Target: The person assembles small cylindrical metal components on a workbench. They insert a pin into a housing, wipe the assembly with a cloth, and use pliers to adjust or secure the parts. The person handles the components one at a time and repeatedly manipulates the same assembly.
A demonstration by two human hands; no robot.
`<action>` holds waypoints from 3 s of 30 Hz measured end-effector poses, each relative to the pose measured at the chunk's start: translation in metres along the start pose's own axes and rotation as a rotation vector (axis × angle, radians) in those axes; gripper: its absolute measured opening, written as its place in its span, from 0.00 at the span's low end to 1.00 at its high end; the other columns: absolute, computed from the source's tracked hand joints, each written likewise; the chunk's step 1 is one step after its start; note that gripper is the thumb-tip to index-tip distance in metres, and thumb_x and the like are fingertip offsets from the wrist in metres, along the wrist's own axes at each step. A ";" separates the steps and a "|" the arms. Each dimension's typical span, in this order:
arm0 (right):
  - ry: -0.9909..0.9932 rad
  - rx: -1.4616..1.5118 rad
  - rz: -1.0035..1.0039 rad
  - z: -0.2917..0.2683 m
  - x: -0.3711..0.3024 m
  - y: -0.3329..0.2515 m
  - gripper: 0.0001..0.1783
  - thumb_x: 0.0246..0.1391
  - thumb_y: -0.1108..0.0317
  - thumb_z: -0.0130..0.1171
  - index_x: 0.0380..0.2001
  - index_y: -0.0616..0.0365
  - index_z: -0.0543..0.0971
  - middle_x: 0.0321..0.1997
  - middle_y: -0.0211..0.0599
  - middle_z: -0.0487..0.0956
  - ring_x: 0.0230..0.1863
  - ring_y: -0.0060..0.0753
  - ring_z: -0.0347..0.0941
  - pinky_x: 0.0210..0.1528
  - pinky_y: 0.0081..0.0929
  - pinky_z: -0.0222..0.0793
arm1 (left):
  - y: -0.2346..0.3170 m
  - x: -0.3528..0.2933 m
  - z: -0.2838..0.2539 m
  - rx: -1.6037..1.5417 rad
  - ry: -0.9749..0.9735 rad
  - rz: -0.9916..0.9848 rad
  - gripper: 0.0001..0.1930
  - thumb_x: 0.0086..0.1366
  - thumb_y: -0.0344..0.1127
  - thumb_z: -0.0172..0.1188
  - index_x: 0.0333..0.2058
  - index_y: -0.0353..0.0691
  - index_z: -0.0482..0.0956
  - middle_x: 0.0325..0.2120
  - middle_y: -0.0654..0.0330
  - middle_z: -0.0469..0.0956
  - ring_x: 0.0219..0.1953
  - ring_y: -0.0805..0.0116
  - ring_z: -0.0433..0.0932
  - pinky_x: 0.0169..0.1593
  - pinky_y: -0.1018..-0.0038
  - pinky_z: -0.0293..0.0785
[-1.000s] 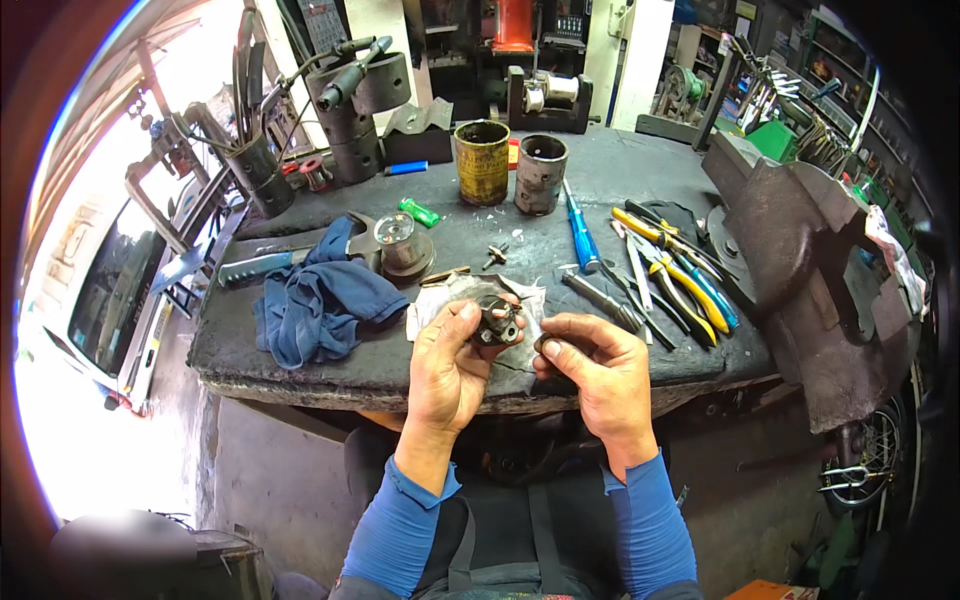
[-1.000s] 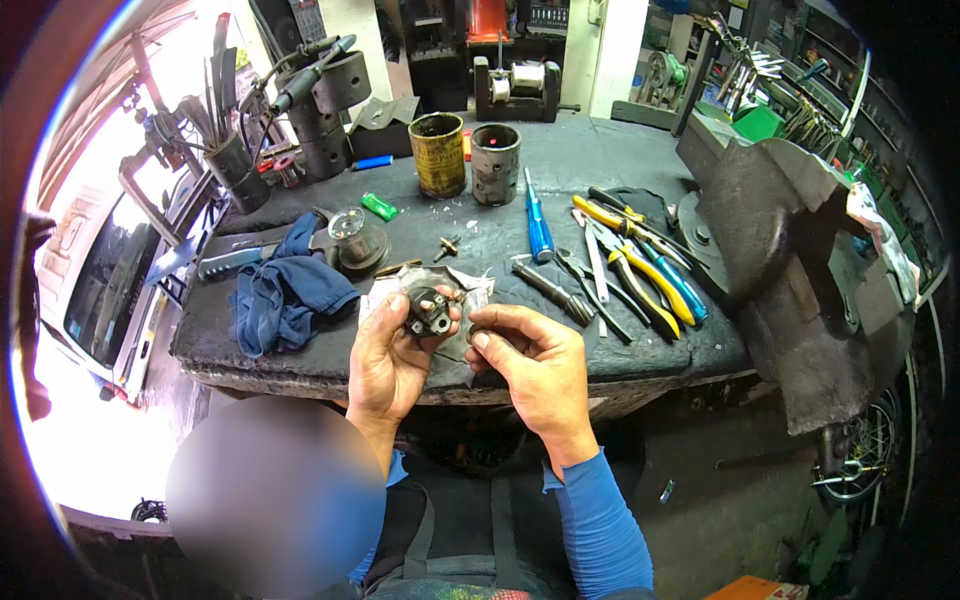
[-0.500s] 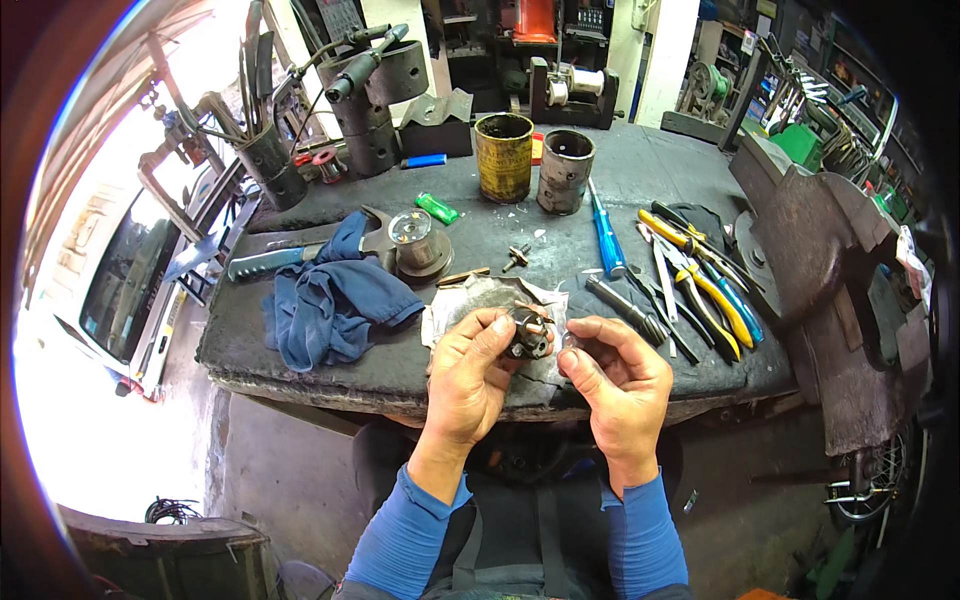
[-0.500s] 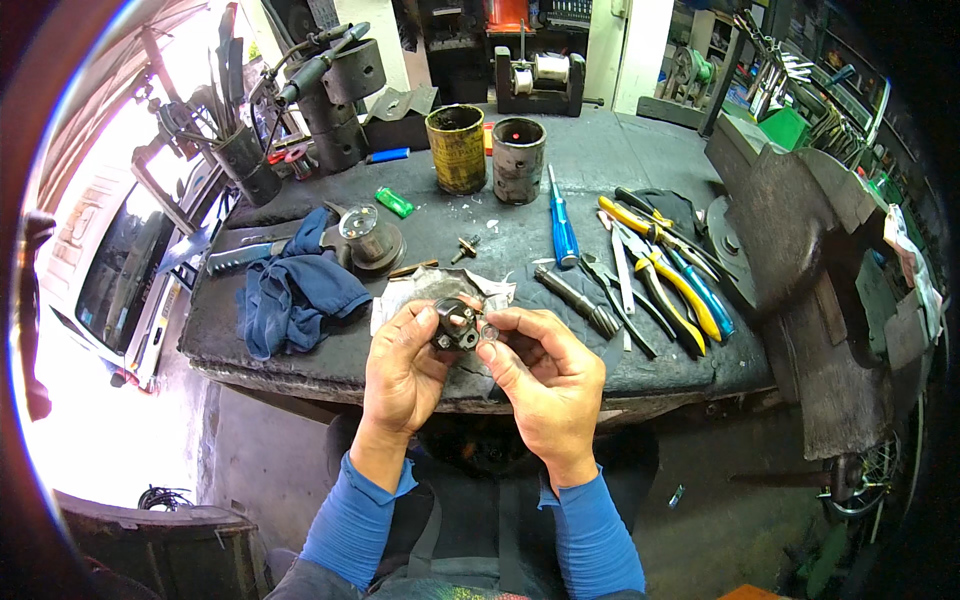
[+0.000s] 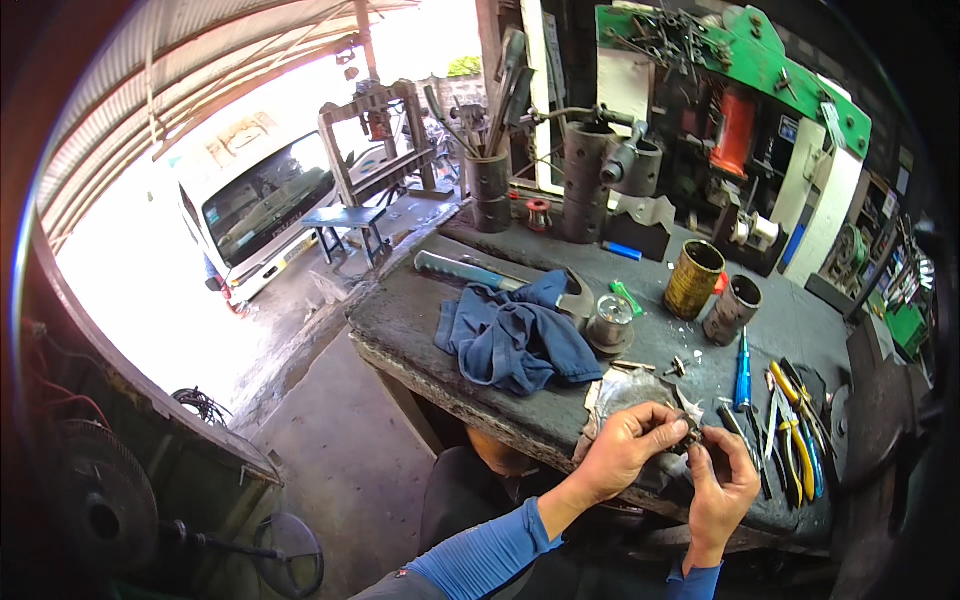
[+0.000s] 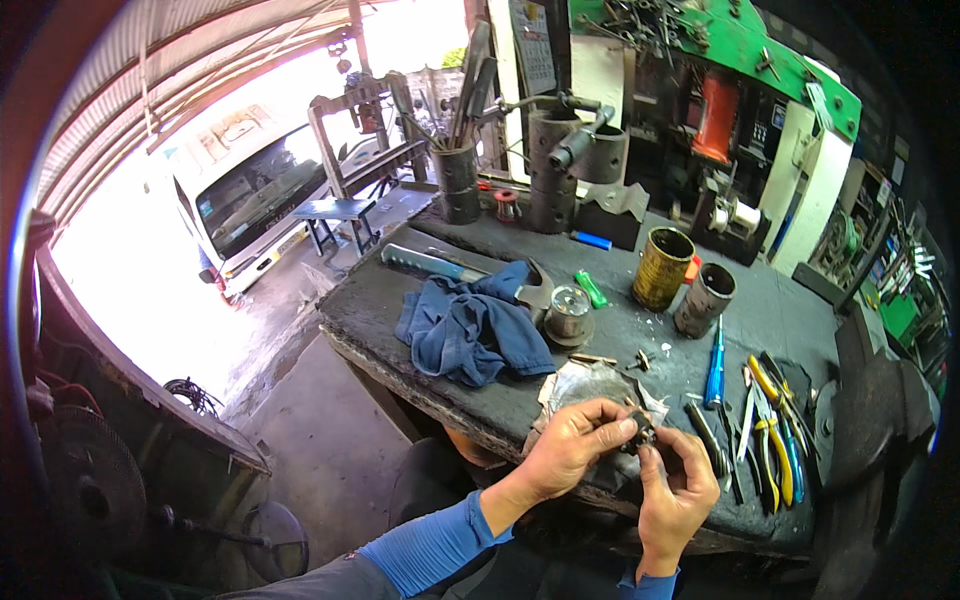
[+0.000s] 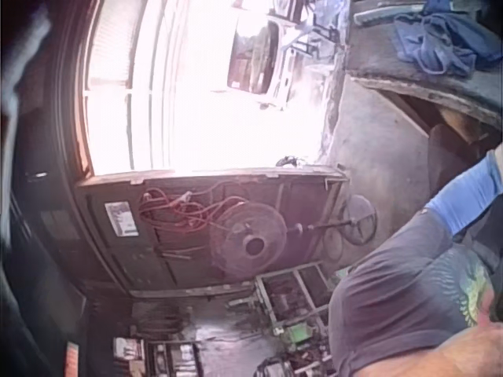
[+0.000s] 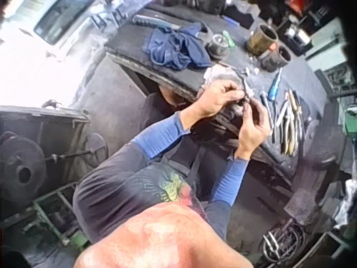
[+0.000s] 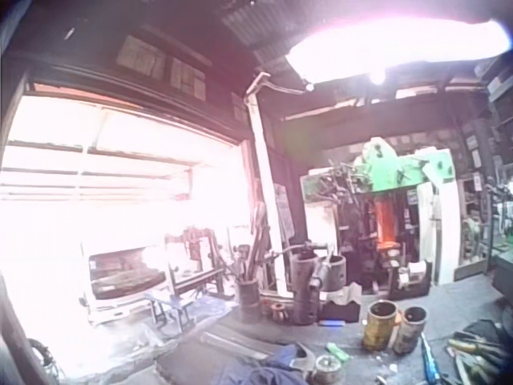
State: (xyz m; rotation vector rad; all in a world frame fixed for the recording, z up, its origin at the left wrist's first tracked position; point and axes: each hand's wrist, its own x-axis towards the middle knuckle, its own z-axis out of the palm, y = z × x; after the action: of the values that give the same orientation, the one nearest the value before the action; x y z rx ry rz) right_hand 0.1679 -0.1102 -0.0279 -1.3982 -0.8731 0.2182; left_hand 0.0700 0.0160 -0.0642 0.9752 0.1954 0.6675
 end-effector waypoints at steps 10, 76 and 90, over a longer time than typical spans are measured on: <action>-0.019 -0.212 -0.134 -0.002 0.003 -0.005 0.15 0.55 0.85 0.67 0.47 0.68 0.82 0.42 0.36 0.80 0.42 0.27 0.79 0.47 0.24 0.76 | -0.007 0.005 -0.002 0.035 -0.024 0.049 0.11 0.75 0.36 0.64 0.47 0.33 0.82 0.39 0.69 0.80 0.39 0.84 0.73 0.43 0.84 0.69; -0.059 -0.207 -0.080 -0.013 0.005 -0.001 0.15 0.55 0.82 0.72 0.46 0.70 0.84 0.43 0.39 0.86 0.44 0.26 0.84 0.48 0.24 0.80 | 0.000 -0.001 0.004 -0.011 0.062 0.063 0.08 0.69 0.28 0.69 0.43 0.32 0.82 0.49 0.53 0.84 0.50 0.75 0.78 0.60 0.75 0.71; -0.095 -0.293 -0.132 -0.016 0.008 -0.008 0.13 0.54 0.77 0.74 0.43 0.68 0.85 0.40 0.39 0.86 0.41 0.25 0.82 0.46 0.23 0.78 | 0.000 -0.001 0.000 -0.008 0.049 0.042 0.07 0.68 0.26 0.68 0.42 0.33 0.81 0.53 0.51 0.82 0.44 0.78 0.77 0.55 0.77 0.73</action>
State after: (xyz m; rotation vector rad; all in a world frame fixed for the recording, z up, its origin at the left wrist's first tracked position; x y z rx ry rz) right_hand 0.1806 -0.1188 -0.0166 -1.6036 -1.1055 0.0560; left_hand 0.0691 0.0155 -0.0643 0.9576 0.2159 0.7305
